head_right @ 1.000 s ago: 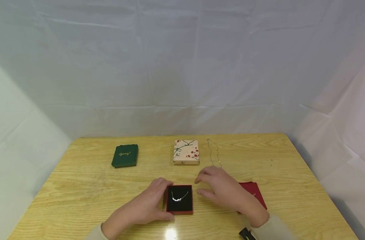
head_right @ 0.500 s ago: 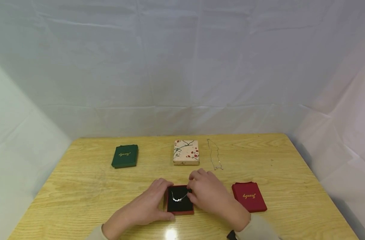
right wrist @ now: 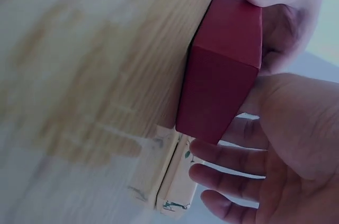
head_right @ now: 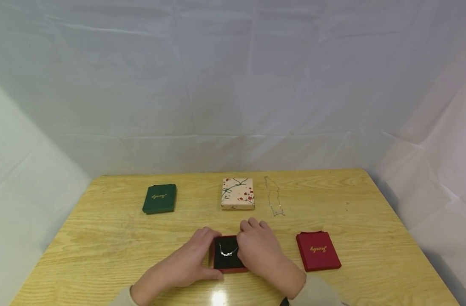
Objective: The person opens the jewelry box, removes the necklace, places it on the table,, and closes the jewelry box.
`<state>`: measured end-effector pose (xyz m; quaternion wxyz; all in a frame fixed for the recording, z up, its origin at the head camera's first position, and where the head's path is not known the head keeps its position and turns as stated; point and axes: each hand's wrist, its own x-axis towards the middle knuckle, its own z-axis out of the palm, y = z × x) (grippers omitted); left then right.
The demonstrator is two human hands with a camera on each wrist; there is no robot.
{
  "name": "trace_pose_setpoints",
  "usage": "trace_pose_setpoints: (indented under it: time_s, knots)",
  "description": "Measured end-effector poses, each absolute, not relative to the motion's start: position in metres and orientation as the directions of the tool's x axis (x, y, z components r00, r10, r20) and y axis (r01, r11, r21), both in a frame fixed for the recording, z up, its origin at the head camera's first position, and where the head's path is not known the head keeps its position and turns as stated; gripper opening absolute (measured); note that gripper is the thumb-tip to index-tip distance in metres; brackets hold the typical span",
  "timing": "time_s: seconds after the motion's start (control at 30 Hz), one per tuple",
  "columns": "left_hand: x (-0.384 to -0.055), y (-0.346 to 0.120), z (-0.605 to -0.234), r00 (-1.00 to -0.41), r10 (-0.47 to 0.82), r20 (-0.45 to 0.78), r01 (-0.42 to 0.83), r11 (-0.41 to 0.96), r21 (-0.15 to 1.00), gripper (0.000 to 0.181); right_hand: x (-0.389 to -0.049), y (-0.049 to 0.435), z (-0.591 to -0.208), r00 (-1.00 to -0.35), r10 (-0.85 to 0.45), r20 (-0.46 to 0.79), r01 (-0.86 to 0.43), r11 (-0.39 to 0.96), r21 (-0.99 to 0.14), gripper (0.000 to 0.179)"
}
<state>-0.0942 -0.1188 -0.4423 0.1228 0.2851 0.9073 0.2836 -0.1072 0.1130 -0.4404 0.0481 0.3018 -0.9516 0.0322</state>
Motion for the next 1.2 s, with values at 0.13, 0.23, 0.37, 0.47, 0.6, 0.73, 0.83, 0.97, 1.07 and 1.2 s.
trace_pose_setpoints:
  time_s: [0.13,0.23,0.37,0.47,0.6,0.73,0.83,0.97,1.07,1.2]
  knots:
    - [-0.094,-0.118,-0.442,-0.809,0.586,-0.058,0.449,0.677,0.584,0.088,-0.109,0.111,-0.44,-0.81,-0.574,0.123,-0.581,0.813,-0.038,0.009]
    - [-0.093,-0.118,-0.442,-0.809,0.585,-0.053,0.451,0.676,0.583,0.088,-0.11,0.111,-0.441,-0.804,-0.577,0.144,-0.588,0.808,-0.047,0.007]
    - [-0.093,-0.118,-0.443,-0.811,0.583,-0.055,0.449,0.68,0.58,0.087,-0.111,0.113,-0.442,-0.799,-0.574,0.178,-0.593,0.802,-0.074,0.005]
    - [-0.093,-0.117,-0.443,-0.813,0.58,-0.061,0.445,0.684,0.578,0.087,-0.111,0.114,-0.441,-0.796,-0.572,0.197,-0.597,0.797,-0.096,0.004]
    - [-0.094,-0.117,-0.444,-0.816,0.574,-0.066,0.438,0.688,0.579,0.088,-0.11,0.116,-0.438,-0.789,-0.577,0.209,-0.608,0.783,-0.133,0.005]
    - [-0.094,-0.118,-0.444,-0.82,0.568,-0.068,0.427,0.688,0.587,0.09,-0.108,0.119,-0.434,-0.764,-0.598,0.243,-0.641,0.748,-0.174,0.01]
    - [-0.095,-0.118,-0.443,-0.82,0.568,-0.066,0.428,0.686,0.588,0.091,-0.108,0.122,-0.432,-0.737,-0.621,0.266,-0.674,0.707,-0.217,0.016]
    - [-0.095,-0.119,-0.444,-0.818,0.572,-0.064,0.433,0.685,0.586,0.09,-0.109,0.127,-0.43,-0.736,-0.635,0.235,-0.675,0.66,-0.33,0.022]
    - [-0.095,-0.119,-0.444,-0.817,0.573,-0.065,0.433,0.684,0.587,0.09,-0.108,0.131,-0.428,-0.765,-0.62,0.172,-0.621,0.64,-0.453,0.022]
    - [-0.095,-0.12,-0.444,-0.814,0.577,-0.07,0.43,0.679,0.595,0.09,-0.108,0.135,-0.427,-0.793,-0.598,0.115,-0.541,0.605,-0.584,0.019]
